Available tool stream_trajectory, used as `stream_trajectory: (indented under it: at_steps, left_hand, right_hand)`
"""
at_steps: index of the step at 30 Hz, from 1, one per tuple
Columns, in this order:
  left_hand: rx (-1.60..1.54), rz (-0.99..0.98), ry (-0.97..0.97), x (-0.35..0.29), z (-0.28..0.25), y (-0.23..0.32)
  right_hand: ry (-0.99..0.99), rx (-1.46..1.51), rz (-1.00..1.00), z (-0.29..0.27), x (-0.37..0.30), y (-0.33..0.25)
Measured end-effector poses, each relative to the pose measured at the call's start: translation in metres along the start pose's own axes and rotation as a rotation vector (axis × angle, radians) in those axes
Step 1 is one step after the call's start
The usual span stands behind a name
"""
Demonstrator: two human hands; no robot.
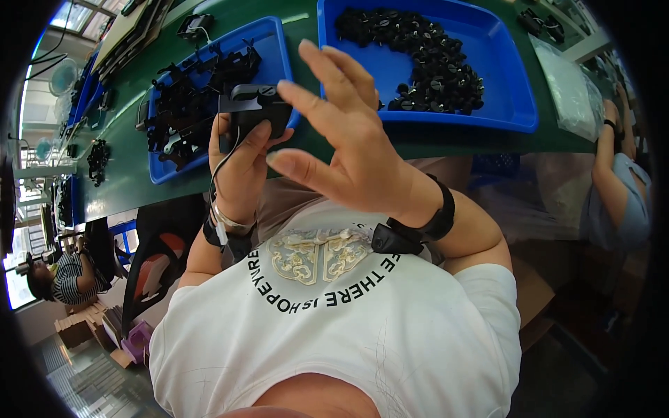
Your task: The person assembles a device by fitting a metal bracket onto a black housing and inserting two plastic pins from a tray. After pressing the pins into place by hand, they set the completed assembly onto a stack on the workbench.
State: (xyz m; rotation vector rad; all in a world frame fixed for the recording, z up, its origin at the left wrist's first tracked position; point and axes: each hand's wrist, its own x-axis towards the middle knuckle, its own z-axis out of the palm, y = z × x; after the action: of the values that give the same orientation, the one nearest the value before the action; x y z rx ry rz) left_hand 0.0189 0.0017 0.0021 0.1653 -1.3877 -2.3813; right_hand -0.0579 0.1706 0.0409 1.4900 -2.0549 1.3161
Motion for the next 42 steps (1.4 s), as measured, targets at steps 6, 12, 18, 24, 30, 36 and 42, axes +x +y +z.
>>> stream_trajectory:
  at_steps: [6,12,18,24,30,36,42]
  left_hand:
    - [-0.048,0.017,-0.003,-0.004,0.002,-0.001]
    - [-0.004,0.007,-0.013,0.003,0.002,0.0]
    - [0.041,-0.019,0.025,-0.002,0.007,-0.001]
    - [0.027,0.012,-0.025,0.001,0.005,0.002]
    - [0.013,-0.007,-0.02,0.002,0.004,-0.001]
    - [-0.006,-0.002,-0.028,0.003,0.0,-0.002]
    - [0.069,0.01,-0.006,0.0,0.004,-0.005]
  right_hand:
    - [-0.084,-0.052,0.059,0.012,-0.001,0.003]
    - [-0.109,0.091,0.031,0.005,-0.005,0.0]
    - [-0.057,0.054,0.123,0.016,-0.004,0.01]
    - [-0.156,0.179,0.081,0.011,-0.008,0.005]
    - [-0.076,0.074,0.12,0.016,-0.003,0.006]
    - [-0.164,0.137,0.105,0.018,-0.008,0.004]
    - [-0.147,0.058,0.135,0.014,-0.008,0.005]
